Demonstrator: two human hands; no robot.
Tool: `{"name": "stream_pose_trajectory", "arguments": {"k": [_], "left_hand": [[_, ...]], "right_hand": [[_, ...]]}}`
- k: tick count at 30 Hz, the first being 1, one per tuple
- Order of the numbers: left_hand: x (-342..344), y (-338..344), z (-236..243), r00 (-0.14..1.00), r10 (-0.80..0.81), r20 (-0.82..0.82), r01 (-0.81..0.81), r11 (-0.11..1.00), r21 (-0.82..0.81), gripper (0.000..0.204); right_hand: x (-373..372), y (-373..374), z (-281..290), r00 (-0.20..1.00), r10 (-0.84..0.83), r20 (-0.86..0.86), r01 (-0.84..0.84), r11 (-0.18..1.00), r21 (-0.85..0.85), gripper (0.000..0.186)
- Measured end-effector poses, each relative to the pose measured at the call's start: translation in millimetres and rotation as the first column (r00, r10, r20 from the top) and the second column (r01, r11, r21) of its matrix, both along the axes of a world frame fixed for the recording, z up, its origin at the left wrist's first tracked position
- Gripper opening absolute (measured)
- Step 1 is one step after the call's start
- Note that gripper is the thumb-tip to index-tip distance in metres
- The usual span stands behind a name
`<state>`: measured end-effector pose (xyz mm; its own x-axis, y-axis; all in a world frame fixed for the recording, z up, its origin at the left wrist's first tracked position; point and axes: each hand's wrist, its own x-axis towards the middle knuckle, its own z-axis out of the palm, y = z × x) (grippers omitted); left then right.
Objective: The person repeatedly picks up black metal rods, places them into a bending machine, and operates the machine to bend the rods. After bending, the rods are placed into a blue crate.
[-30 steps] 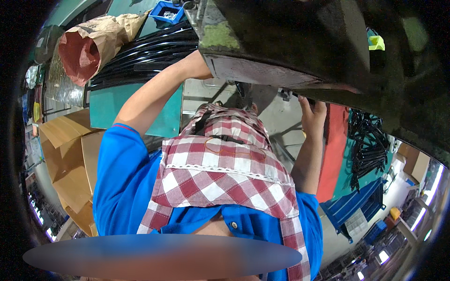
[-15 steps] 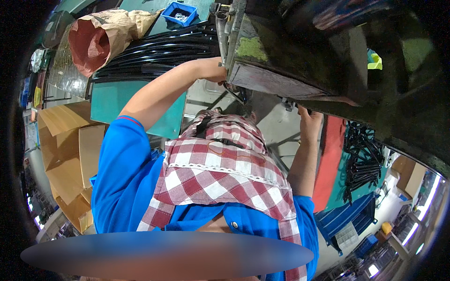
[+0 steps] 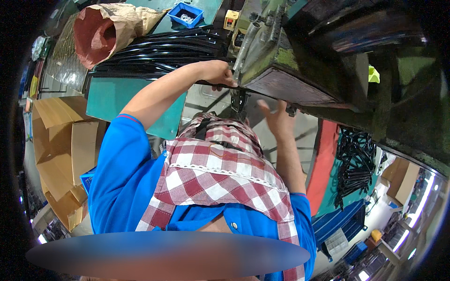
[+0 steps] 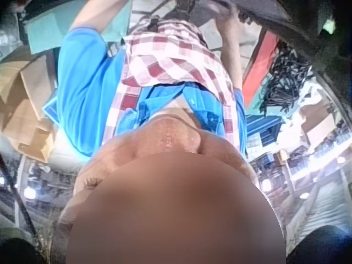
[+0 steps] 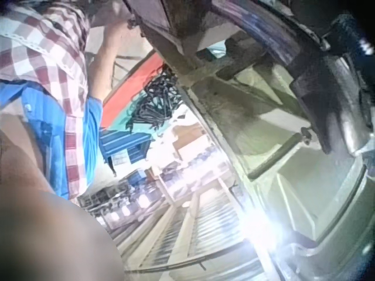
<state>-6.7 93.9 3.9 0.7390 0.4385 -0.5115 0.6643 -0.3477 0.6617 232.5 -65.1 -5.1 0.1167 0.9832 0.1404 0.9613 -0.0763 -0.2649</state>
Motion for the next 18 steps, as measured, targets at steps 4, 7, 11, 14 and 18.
{"name": "stream_pose_trajectory", "arguments": {"k": [4,7,11,14,18], "left_hand": [[16.3,9.5,-42.9,0.968,-0.033,0.248,-0.024,0.974,0.226,0.05],[38.8,23.9,-57.4,0.92,0.029,0.392,-0.135,0.959,0.247,0.047],[65.5,46.7,-31.1,0.979,0.151,0.139,-0.19,0.927,0.324,0.038],[76.4,72.2,-60.4,0.941,0.229,0.248,-0.318,0.848,0.424,0.027],[86.4,100.0,-74.0,0.942,0.3,0.15,-0.332,0.775,0.538,0.021]], "right_hand": [[-52.6,26.0,3.6,0.947,0.307,0.091,-0.299,0.95,-0.088,0.064],[-46.9,31.8,-24.3,0.969,0.246,0.008,-0.243,0.959,-0.146,0.06],[-25.0,24.8,-44.3,0.925,0.342,0.166,-0.344,0.939,-0.02,0.052],[-22.0,21.7,-59.6,0.91,0.328,0.252,-0.339,0.941,0.0,0.053],[-28.1,18.7,-48.0,0.914,0.265,0.307,-0.266,0.963,-0.041,0.051]]}}
